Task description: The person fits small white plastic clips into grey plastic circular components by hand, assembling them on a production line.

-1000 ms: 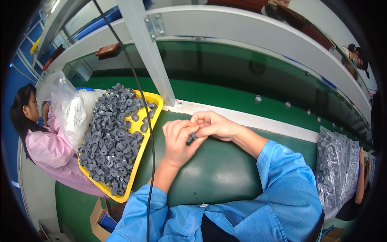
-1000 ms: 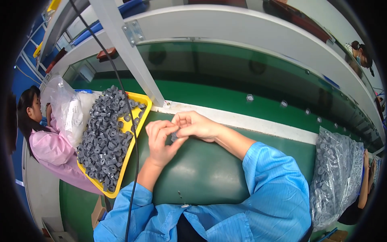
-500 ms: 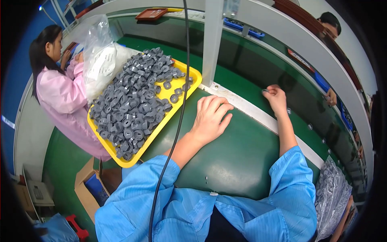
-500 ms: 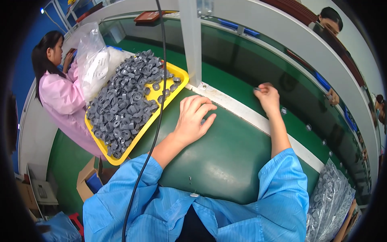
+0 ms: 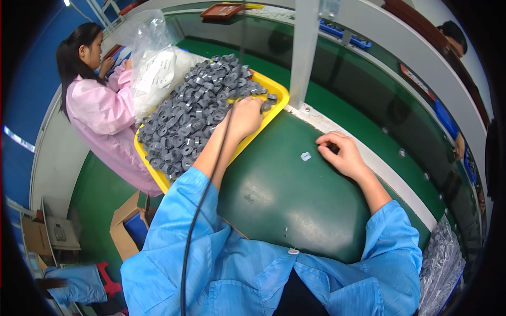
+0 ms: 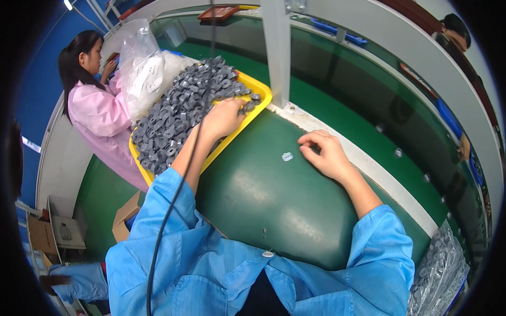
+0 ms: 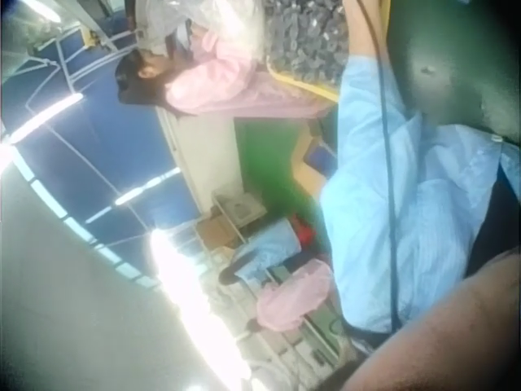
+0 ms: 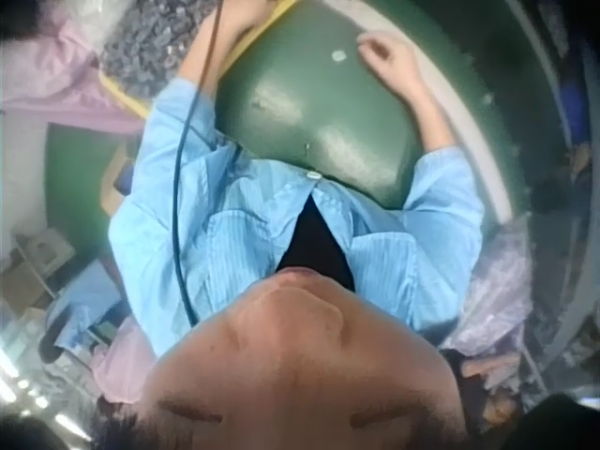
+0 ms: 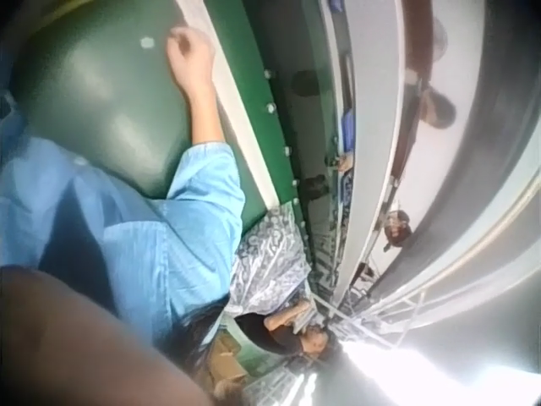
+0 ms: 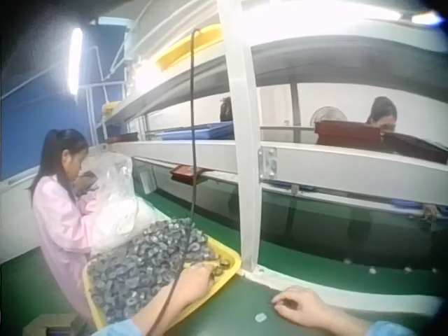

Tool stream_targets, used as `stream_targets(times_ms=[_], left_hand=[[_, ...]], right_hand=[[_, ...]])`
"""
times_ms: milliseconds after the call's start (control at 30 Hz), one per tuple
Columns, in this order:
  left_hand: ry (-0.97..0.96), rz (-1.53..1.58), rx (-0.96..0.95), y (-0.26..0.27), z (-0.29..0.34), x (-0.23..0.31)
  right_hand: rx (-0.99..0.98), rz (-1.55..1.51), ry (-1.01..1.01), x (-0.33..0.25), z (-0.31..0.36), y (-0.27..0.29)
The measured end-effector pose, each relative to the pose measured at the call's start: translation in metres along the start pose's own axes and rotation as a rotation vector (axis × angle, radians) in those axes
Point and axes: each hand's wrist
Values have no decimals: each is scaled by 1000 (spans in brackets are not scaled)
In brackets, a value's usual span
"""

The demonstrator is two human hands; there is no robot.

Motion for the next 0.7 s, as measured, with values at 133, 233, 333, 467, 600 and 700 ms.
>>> stream_targets(times_ms=[133,233,333,467,600,700], left_hand=[[90,-19,-35,-4,-10,0],[58,-5,4,-9,-10,1],[91,5,43,-14,-7,-3],[97,29,50,-8,-7,1],[230,528,154,7,-5,3],[364,1544,73,21,-2,29]], right_hand=[[37,-20,-107,-5,-4,-2],[-77,6,-11,-22,-1,-10],[-222,236,115,-27,1,-23],[-148,246,133,-18,-2,-9],[-80,112,11,-16,2,0],[-20,161,-13,-21,1,-7]])
Point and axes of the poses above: each hand's wrist, its own z-axis away from the middle knuckle, its own y-axis out of the back of the hand, x = y × z, and after that the axes turned 15 degrees about -z, right-handed
